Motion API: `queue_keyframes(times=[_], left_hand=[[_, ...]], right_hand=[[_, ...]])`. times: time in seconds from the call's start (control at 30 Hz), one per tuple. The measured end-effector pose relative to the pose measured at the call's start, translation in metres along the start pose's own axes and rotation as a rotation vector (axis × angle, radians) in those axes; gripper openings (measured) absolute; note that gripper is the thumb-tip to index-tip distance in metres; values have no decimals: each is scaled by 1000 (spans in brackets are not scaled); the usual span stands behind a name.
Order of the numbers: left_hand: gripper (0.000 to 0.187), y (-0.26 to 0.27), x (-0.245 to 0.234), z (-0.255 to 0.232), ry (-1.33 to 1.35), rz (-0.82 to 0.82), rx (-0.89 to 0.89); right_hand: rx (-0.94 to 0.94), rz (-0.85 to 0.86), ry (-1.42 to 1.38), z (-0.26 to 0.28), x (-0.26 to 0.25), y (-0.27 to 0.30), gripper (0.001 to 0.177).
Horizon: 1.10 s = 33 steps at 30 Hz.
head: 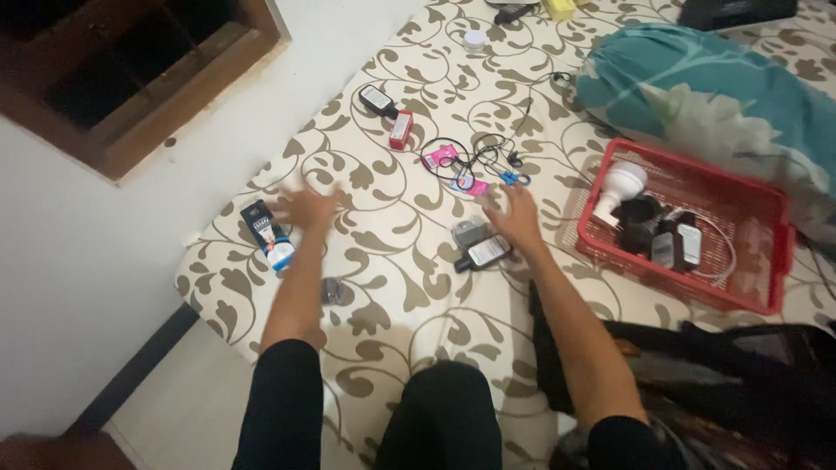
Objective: Organize various small items into a red basket on a bed.
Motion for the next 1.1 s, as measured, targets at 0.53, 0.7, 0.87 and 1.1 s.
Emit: queue_keyframes(times=[0.53,0.7,0.87,1.1], left_hand=[[52,22,100,-135,-98,-156,519],[52,116,148,-194,-46,-38,779],[58,184,149,-183,16,-43,841],[71,264,151,-138,-73,101,919]], right_hand=[[346,412,446,2,64,-68,78],[21,225,427,-3,53,-28,44],[46,311,461,0,3,21,37],[72,350,393,31,-55,107,47]])
Point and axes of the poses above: each hand's wrist, its own y-axis away from the middle knuckle, its own x-axis out of the palm, z = x × y, the point moved 3 cm from there along -y, towards the middle knuckle, and after that the axes turned 3 degrees about -x, right-handed, at the moved point
